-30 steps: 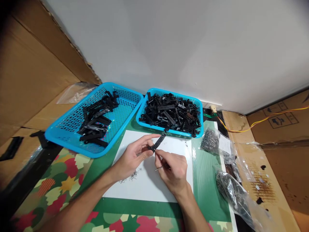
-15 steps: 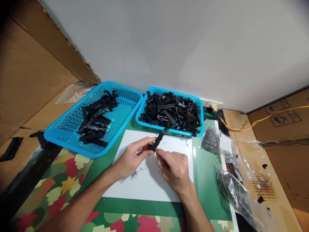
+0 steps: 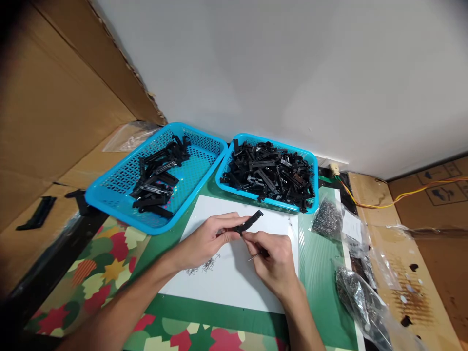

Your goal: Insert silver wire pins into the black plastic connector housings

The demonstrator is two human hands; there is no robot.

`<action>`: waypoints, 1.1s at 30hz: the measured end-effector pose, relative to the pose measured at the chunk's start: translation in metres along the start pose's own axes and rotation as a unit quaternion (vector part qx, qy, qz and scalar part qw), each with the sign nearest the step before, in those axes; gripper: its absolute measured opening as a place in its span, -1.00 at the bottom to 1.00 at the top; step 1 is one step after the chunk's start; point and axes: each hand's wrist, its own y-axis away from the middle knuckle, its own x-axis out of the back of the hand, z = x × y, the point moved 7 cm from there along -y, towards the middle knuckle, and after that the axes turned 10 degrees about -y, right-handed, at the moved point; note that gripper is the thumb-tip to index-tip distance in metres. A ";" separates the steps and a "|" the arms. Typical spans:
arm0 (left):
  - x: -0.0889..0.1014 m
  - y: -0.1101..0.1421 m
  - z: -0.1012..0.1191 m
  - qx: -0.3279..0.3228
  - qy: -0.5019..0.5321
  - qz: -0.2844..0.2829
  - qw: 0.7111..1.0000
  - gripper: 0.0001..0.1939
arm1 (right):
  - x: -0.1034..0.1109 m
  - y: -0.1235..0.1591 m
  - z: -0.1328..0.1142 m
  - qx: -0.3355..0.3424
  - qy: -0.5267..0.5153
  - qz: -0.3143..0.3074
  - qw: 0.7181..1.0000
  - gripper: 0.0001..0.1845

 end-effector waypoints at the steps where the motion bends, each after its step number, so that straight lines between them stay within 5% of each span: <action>1: -0.001 0.000 0.001 -0.002 0.013 -0.007 1.000 -0.60 | 0.001 -0.001 0.002 -0.012 -0.013 -0.004 1.000 -0.84; 5: -0.006 0.001 -0.004 0.032 0.080 -0.026 0.996 -0.61 | 0.004 -0.007 0.004 -0.053 -0.050 0.001 0.997 -0.87; 14: -0.018 0.010 -0.019 0.117 0.157 -0.065 0.978 -0.38 | 0.003 -0.006 0.003 -0.022 -0.048 0.014 0.998 -0.75; 21: 0.009 0.008 -0.009 0.070 -0.084 0.045 0.993 -0.57 | 0.009 -0.003 0.004 0.031 0.004 0.030 0.999 -0.76; 24: 0.017 0.008 -0.011 0.064 -0.159 0.094 0.981 -0.54 | 0.007 -0.002 0.013 0.011 0.015 0.012 1.000 -0.77; 28: 0.016 0.007 -0.008 0.033 -0.231 0.109 0.966 -0.86 | 0.006 -0.003 0.020 -0.026 0.020 -0.004 0.999 -0.82; 33: 0.015 0.006 -0.007 0.011 -0.262 0.114 0.958 -0.84 | 0.012 -0.009 0.020 -0.103 -0.007 -0.007 0.995 -0.73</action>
